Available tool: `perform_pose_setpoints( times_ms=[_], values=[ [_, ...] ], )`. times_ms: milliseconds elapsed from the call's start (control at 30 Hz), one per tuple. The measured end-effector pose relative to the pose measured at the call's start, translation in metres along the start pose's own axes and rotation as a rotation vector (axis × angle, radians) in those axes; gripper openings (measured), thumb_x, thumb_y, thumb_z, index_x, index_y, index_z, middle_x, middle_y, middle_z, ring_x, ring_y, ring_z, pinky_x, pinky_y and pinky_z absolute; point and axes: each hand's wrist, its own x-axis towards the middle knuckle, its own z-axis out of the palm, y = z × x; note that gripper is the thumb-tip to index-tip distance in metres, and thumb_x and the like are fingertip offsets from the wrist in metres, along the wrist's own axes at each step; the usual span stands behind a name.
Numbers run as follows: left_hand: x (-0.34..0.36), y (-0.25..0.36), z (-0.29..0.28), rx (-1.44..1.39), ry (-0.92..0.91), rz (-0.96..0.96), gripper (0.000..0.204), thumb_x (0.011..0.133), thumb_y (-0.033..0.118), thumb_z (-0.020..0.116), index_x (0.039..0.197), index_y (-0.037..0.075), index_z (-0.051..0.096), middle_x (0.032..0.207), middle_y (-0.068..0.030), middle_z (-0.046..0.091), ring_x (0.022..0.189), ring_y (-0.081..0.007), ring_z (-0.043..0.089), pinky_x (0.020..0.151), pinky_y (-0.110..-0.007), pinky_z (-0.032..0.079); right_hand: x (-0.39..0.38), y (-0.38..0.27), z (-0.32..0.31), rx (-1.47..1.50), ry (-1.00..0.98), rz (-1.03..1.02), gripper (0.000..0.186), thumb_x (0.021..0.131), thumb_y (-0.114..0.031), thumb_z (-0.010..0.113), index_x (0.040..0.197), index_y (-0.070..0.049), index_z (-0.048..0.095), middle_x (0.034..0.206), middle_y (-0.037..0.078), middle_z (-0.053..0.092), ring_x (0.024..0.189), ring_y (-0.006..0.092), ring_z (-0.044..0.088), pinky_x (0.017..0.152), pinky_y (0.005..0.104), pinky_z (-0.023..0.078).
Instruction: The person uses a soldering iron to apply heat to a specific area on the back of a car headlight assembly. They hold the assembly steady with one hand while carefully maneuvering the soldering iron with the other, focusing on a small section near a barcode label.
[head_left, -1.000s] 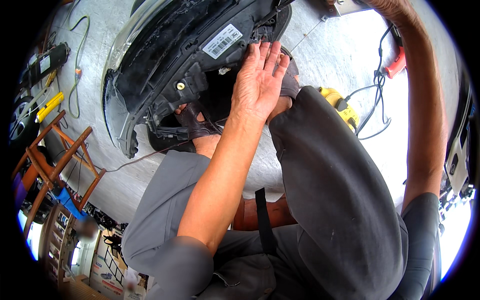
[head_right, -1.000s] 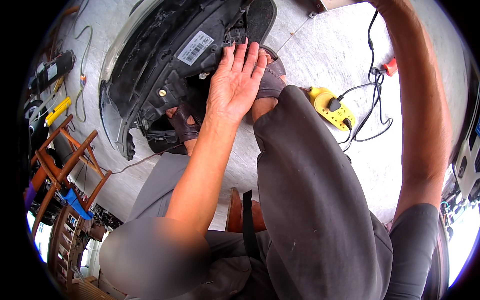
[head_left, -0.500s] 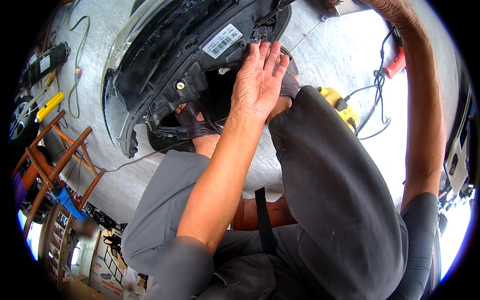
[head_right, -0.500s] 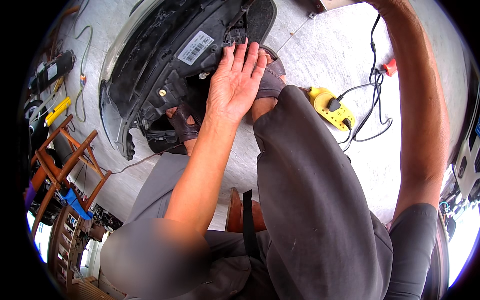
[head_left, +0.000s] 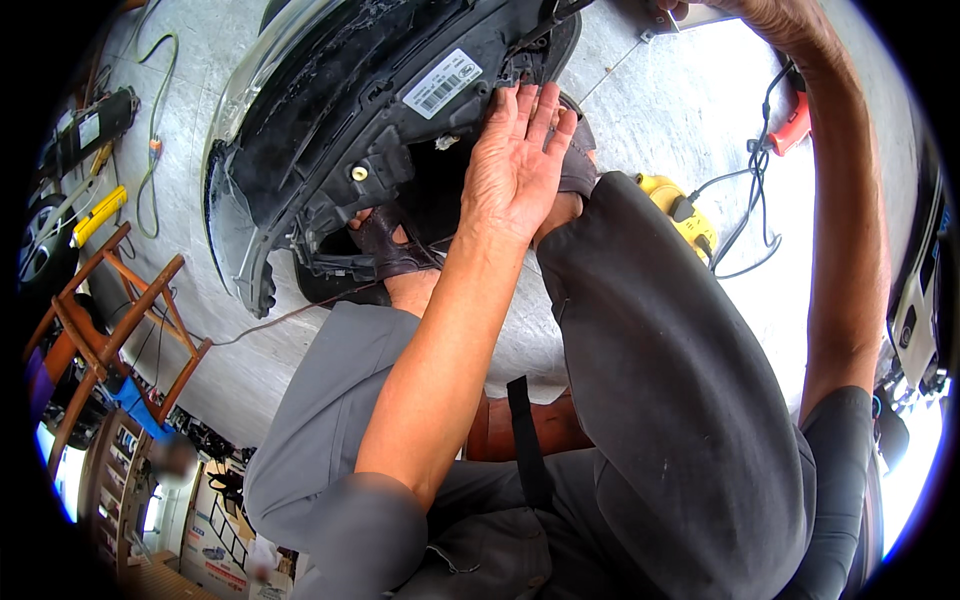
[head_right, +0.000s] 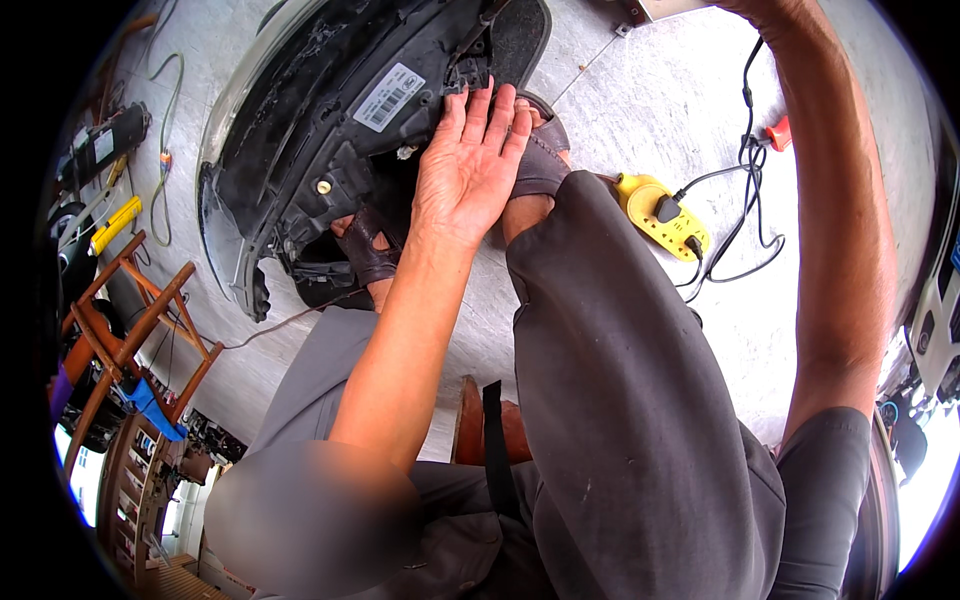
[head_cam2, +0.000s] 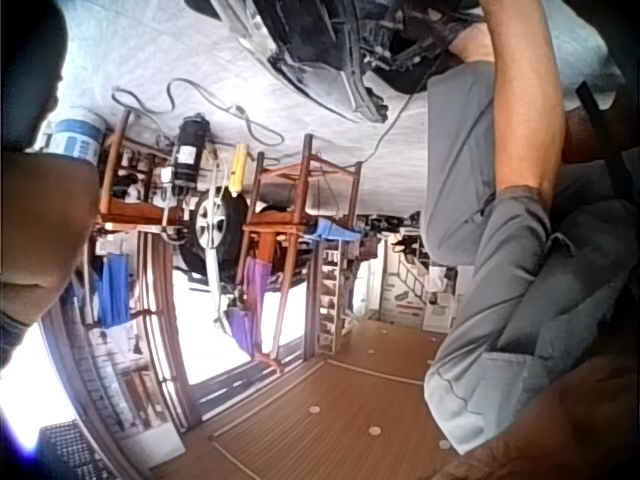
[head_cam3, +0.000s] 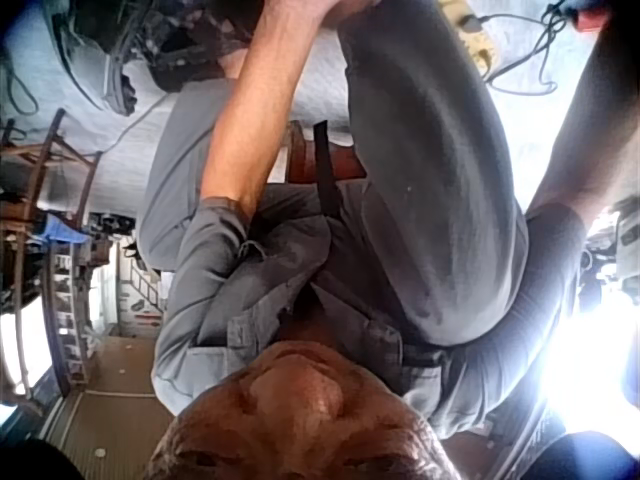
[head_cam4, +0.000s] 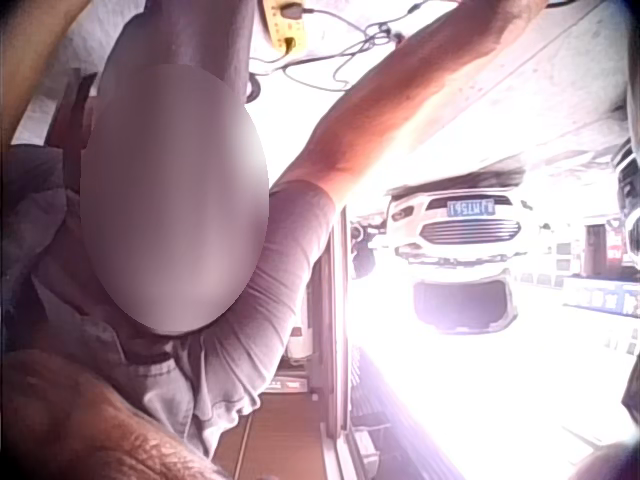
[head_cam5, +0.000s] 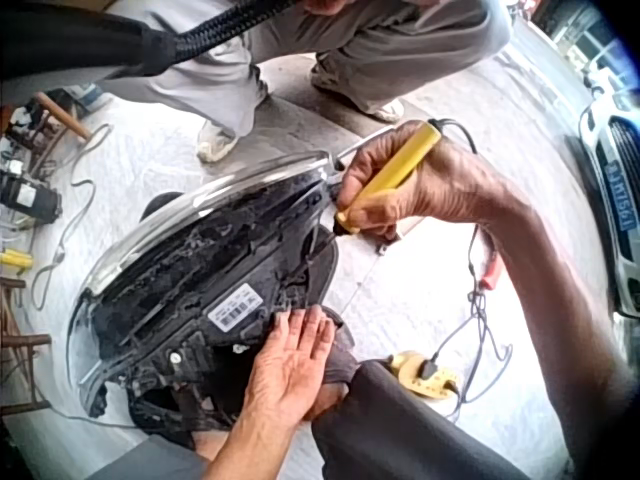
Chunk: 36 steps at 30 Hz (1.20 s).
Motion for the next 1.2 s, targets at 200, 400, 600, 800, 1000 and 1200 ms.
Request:
perform_pose_setpoints(
  times_ms=[200,400,600,800,1000,1200],
  values=[
    [0.002,-0.002,0.001,-0.010,0.007,-0.013,0.031,0.094,0.021,0.064,0.118,0.004,0.055,0.135,-0.0059,0.045,0.133,-0.0259,0.040,0.112,-0.048,0.037,-0.005,-0.005,0.000,-0.033,0.023,-0.008,0.035,0.076,-0.026,0.085,0.094,0.000,0.071,0.076,0.004,0.069,0.062,0.0088,0.063,0.054,0.0201,0.052],
    [0.001,-0.001,0.001,-0.002,0.016,-0.007,0.031,0.094,0.021,0.064,0.119,0.004,0.054,0.136,-0.0064,0.045,0.133,-0.0264,0.040,0.111,-0.048,0.038,-0.004,-0.005,-0.001,-0.026,0.015,0.020,0.035,0.076,-0.026,0.085,0.094,0.000,0.071,0.075,0.004,0.069,0.063,0.0088,0.064,0.054,0.0199,0.052],
    [0.000,-0.001,0.000,0.015,0.013,0.008,0.031,0.094,0.021,0.064,0.119,0.005,0.054,0.132,-0.0062,0.049,0.131,-0.0265,0.041,0.110,-0.048,0.039,-0.010,-0.007,0.003,-0.027,0.078,-0.028,0.032,0.077,-0.024,0.084,0.093,0.000,0.071,0.075,0.004,0.069,0.063,0.0100,0.064,0.055,0.0204,0.053],
    [0.000,0.001,0.001,0.001,0.011,0.002,0.031,0.095,0.020,0.063,0.120,0.005,0.053,0.133,-0.0066,0.049,0.131,-0.0258,0.041,0.110,-0.048,0.040,-0.069,0.020,-0.017,-0.185,0.142,-0.115,0.037,0.084,-0.041,0.070,0.101,-0.008,0.069,0.081,0.007,0.067,0.072,0.0140,0.067,0.066,0.0273,0.058],
    [-0.017,0.001,-0.001,0.069,-0.024,-0.022,0.031,0.099,0.025,0.055,0.124,0.007,0.052,0.135,-0.0079,0.050,0.133,-0.0256,0.042,0.110,-0.047,0.038,-0.115,0.047,0.067,0.446,0.538,-0.031,0.027,0.090,-0.022,0.068,0.104,0.001,0.063,0.081,0.010,0.065,0.069,0.0147,0.065,0.067,0.0300,0.056],
    [-0.042,-0.016,-0.006,0.352,-0.051,-0.107,0.036,0.100,0.030,0.052,0.130,0.010,0.052,0.143,-0.0102,0.047,0.135,-0.0259,0.042,0.110,-0.046,0.035,-0.131,0.057,0.109,0.695,0.712,0.173,0.029,0.090,-0.021,0.069,0.108,0.001,0.063,0.089,0.011,0.066,0.073,0.0183,0.066,0.072,0.0319,0.055]
  ],
)
